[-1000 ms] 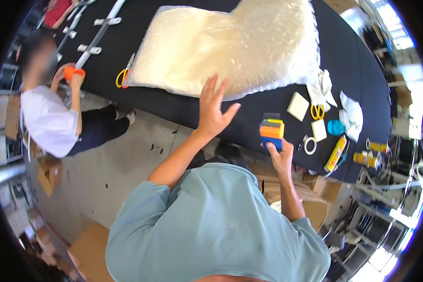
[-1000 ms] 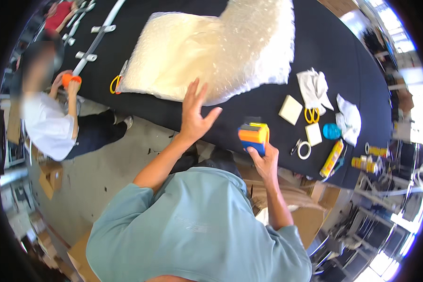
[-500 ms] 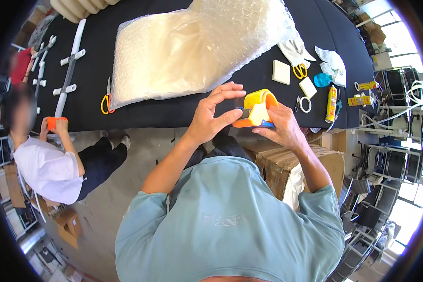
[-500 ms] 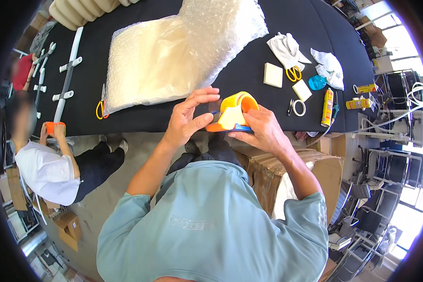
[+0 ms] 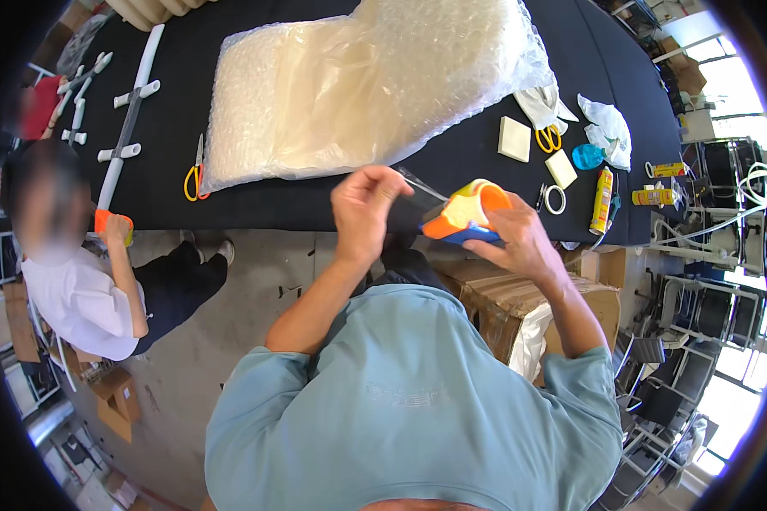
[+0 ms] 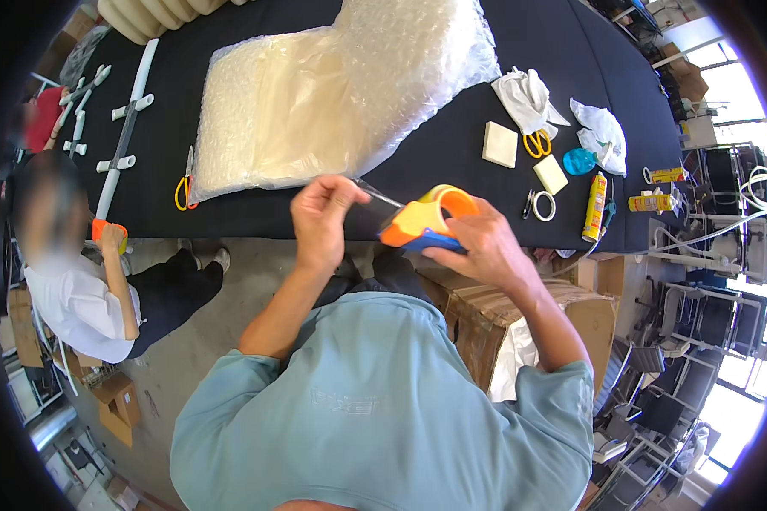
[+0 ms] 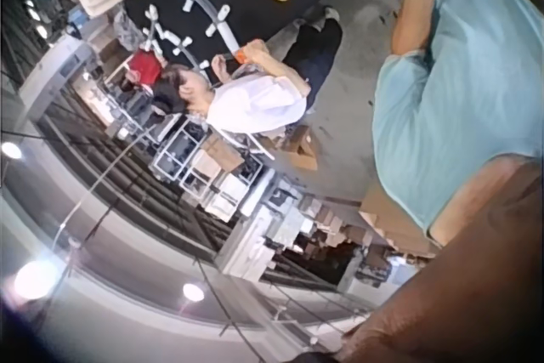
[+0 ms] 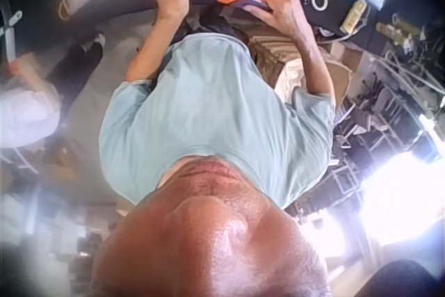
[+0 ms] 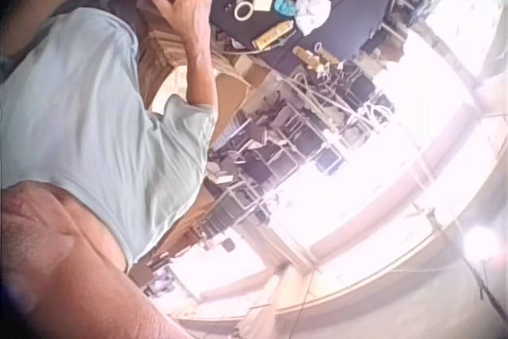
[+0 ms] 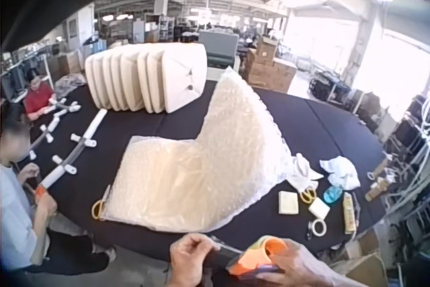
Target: Wrapping foam chair cushions in bubble wrap, securing with tape, and packing them into cardboard boxes.
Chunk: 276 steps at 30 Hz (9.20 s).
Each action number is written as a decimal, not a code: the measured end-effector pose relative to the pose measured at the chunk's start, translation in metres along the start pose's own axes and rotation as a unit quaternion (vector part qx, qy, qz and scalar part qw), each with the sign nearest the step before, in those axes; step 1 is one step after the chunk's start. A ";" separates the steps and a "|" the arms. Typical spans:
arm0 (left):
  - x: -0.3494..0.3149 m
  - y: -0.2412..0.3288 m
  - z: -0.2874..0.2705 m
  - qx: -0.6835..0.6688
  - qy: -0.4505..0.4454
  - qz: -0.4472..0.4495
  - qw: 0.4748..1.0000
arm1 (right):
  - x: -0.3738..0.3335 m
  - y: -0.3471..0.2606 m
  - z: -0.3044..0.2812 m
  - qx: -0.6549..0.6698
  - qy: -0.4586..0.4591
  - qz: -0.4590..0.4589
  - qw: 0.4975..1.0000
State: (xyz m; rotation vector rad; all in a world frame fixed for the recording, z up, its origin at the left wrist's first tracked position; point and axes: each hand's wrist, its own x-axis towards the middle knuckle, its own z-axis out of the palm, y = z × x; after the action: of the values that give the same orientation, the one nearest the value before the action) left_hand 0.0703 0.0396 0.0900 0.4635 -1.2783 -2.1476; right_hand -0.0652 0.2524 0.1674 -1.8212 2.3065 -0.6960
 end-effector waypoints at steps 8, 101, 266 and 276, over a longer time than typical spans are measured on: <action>0.054 -0.036 -0.024 -0.067 0.114 0.051 0.990 | -0.002 0.050 -0.015 -0.134 -0.032 0.069 0.988; 0.148 -0.112 0.043 0.240 0.100 -0.059 0.964 | 0.196 0.128 0.136 0.515 0.472 0.354 0.622; -0.624 0.008 0.011 0.012 0.739 0.519 0.430 | 0.058 -0.548 0.209 0.713 -0.464 -0.018 0.525; -0.837 0.031 -0.024 -0.076 0.845 0.440 0.295 | -0.127 -0.746 0.370 0.541 -0.612 -0.133 0.562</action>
State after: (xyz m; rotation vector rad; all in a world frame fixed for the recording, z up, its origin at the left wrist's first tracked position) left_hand 0.7336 0.5520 0.1033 1.0477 0.1949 0.0058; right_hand 0.7690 0.1429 0.1317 -1.1760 0.4009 -0.3896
